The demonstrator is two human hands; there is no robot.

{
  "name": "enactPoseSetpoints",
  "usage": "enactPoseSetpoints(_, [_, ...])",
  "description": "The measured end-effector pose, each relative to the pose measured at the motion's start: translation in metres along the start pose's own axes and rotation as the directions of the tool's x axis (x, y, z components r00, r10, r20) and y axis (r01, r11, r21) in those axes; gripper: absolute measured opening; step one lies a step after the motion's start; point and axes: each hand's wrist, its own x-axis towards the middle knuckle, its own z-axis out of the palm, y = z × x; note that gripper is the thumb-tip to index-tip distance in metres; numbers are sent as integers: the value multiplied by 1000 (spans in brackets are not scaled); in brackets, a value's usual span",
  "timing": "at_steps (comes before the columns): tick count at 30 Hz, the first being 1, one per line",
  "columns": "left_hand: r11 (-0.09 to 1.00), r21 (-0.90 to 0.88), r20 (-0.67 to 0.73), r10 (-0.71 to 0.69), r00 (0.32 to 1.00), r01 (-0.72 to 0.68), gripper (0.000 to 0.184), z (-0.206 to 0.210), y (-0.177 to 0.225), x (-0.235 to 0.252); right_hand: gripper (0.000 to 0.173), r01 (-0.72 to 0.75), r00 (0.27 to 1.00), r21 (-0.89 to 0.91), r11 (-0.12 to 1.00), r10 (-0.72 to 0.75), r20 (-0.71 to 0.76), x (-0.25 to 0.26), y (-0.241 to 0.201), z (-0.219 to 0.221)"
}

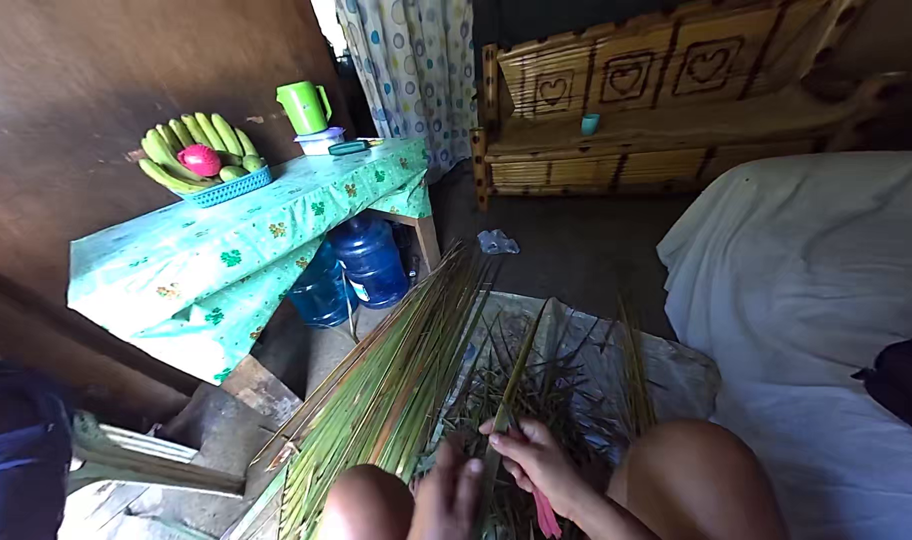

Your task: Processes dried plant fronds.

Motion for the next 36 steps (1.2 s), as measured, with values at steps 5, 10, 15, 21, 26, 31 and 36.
enactPoseSetpoints(5, [963, -180, 298, -139, 944, 199, 29, 30, -7, 16, 23, -65, 995, 80, 995, 71, -71, 19, -16, -44])
enactPoseSetpoints(10, [923, -286, 388, -132, 912, 256, 28, 30, -29, 6, 21, -40, 990, 164, 986, 60, -124, 36, -13, -49])
enactPoseSetpoints(15, [903, -336, 281, -175, 944, 268, 27, 29, -24, 33, 16, -41, 999, -116, 992, 40, -11, 33, 5, -29])
enactPoseSetpoints(21, [879, -386, 152, -239, 959, 280, 15, 37, -31, 59, 29, 80, 995, -200, 976, -67, 69, 34, 21, -26])
enactPoseSetpoints(26, [887, -367, 122, -253, 960, 280, 14, 35, -35, 55, 46, 91, 994, -126, 988, -83, 65, 34, 32, -27])
enactPoseSetpoints(31, [873, -381, 165, -260, 951, 305, 17, 35, -39, 56, 34, 202, 978, -205, 958, -209, -13, 37, 37, -26])
enactPoseSetpoints(36, [808, -474, 210, -282, 936, 350, 19, 34, -38, 55, 31, 308, 941, -410, 858, -338, 0, 42, 43, -35])
